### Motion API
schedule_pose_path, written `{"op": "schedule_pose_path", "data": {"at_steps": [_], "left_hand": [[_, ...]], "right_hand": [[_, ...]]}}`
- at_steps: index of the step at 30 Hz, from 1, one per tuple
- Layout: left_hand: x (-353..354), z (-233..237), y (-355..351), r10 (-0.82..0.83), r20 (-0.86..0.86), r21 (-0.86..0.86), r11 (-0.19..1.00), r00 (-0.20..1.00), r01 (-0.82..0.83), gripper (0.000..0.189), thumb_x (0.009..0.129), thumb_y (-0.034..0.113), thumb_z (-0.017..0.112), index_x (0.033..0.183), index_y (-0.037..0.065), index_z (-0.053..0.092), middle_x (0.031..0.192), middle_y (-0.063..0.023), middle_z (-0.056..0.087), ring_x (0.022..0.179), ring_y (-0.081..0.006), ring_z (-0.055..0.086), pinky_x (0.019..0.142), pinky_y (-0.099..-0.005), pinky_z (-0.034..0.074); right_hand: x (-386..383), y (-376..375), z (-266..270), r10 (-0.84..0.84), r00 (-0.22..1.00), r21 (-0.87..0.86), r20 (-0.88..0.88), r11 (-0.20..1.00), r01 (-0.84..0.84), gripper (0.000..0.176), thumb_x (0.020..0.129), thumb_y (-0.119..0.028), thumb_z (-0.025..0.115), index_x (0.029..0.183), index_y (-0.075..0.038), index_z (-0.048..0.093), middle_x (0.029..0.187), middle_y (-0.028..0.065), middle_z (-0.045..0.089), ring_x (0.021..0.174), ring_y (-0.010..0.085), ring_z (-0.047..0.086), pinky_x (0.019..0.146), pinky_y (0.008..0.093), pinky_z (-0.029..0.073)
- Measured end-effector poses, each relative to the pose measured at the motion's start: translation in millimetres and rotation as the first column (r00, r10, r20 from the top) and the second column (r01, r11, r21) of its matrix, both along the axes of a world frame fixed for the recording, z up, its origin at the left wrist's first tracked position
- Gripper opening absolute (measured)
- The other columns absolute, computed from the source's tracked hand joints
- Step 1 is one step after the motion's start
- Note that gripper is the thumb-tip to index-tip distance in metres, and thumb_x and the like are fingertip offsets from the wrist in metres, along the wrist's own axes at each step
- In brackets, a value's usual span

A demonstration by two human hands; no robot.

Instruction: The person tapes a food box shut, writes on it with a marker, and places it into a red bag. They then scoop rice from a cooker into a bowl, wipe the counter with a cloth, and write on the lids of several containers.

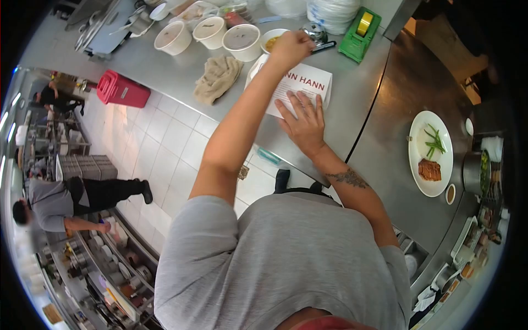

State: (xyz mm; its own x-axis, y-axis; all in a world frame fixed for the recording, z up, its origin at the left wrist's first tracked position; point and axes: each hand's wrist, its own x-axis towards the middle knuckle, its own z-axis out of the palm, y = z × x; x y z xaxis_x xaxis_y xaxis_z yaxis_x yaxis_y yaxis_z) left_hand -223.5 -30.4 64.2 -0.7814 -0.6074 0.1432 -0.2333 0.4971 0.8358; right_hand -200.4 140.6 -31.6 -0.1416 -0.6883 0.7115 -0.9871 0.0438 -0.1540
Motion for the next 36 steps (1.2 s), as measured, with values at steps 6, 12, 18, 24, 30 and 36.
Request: {"op": "schedule_pose_path", "data": {"at_steps": [6, 12, 18, 24, 30, 36], "left_hand": [[126.5, -32.8, 63.9, 0.33, -0.109, 0.305, 0.909, 0.938, -0.285, 0.012, 0.084, 0.012, 0.06, 0.082, 0.0, 0.06, 0.061, -0.0007, 0.056, 0.053, -0.007, 0.047, 0.048, -0.0212, 0.037], [133.3, -57.8, 103.0, 0.51, -0.099, 0.359, 0.819, 0.855, -0.447, 0.028, 0.079, 0.004, 0.061, 0.102, 0.0, 0.045, 0.06, -0.0082, 0.057, 0.054, -0.013, 0.055, 0.05, -0.0264, 0.042], [139.6, -68.8, 101.9, 0.499, -0.044, 0.427, 0.792, 0.865, -0.435, 0.037, 0.081, 0.002, 0.06, 0.108, 0.004, 0.035, 0.064, -0.0064, 0.056, 0.058, -0.0117, 0.053, 0.05, -0.0243, 0.041], [148.9, -97.1, 101.1, 0.347, -0.265, 0.403, 0.888, 0.9, -0.223, 0.044, 0.083, -0.002, 0.058, 0.118, 0.007, 0.032, 0.076, -0.005, 0.055, 0.068, -0.0108, 0.052, 0.058, -0.0227, 0.042], [147.0, -107.6, 101.7, 0.451, -0.171, 0.119, 0.892, 0.876, -0.436, 0.08, 0.077, 0.004, 0.067, 0.139, 0.008, 0.016, 0.079, -0.0093, 0.053, 0.068, -0.0189, 0.053, 0.063, -0.0303, 0.045], [166.6, -104.4, 83.3, 0.592, -0.012, -0.281, 0.771, 0.806, -0.571, 0.099, 0.069, 0.014, 0.074, 0.143, 0.009, 0.009, 0.099, -0.018, 0.05, 0.079, -0.0297, 0.054, 0.069, -0.0375, 0.046]], "right_hand": [[-0.6, -0.6, -1.0, 0.052, 0.998, -0.085, 0.039, 0.995, -0.049, 0.033, 0.068, -0.023, 0.07, 0.099, -0.014, 0.062, 0.092, 0.0035, 0.061, 0.104, 0.0228, 0.054, 0.101, 0.0571, 0.027], [-1.1, 1.5, -1.8, 0.088, 0.99, -0.087, 0.108, 0.993, -0.079, 0.029, 0.069, -0.021, 0.071, 0.095, -0.012, 0.061, 0.095, 0.0039, 0.061, 0.107, 0.0235, 0.053, 0.101, 0.0576, 0.027], [0.2, 3.9, 4.4, 0.064, 0.998, -0.029, -0.028, 0.997, -0.065, 0.037, 0.072, -0.022, 0.068, 0.109, -0.023, 0.062, 0.094, 0.0029, 0.059, 0.103, 0.0239, 0.054, 0.099, 0.0591, 0.028], [0.4, 6.8, 8.5, 0.047, 0.999, 0.056, 0.007, 0.997, -0.048, 0.04, 0.073, -0.019, 0.067, 0.113, -0.027, 0.063, 0.1, 0.0038, 0.057, 0.106, 0.0237, 0.052, 0.099, 0.0556, 0.029], [-2.0, 8.7, 8.1, 0.079, 0.997, 0.093, 0.002, 0.993, -0.079, 0.036, 0.075, -0.02, 0.065, 0.111, -0.023, 0.062, 0.101, 0.005, 0.056, 0.107, 0.0244, 0.05, 0.1, 0.0586, 0.026], [-16.0, 10.0, 38.4, 0.203, 0.943, 0.322, 0.263, 0.903, -0.284, 0.036, 0.078, -0.025, 0.062, 0.114, -0.024, 0.061, 0.104, 0.0068, 0.054, 0.107, 0.0248, 0.047, 0.098, 0.0538, 0.025]]}}
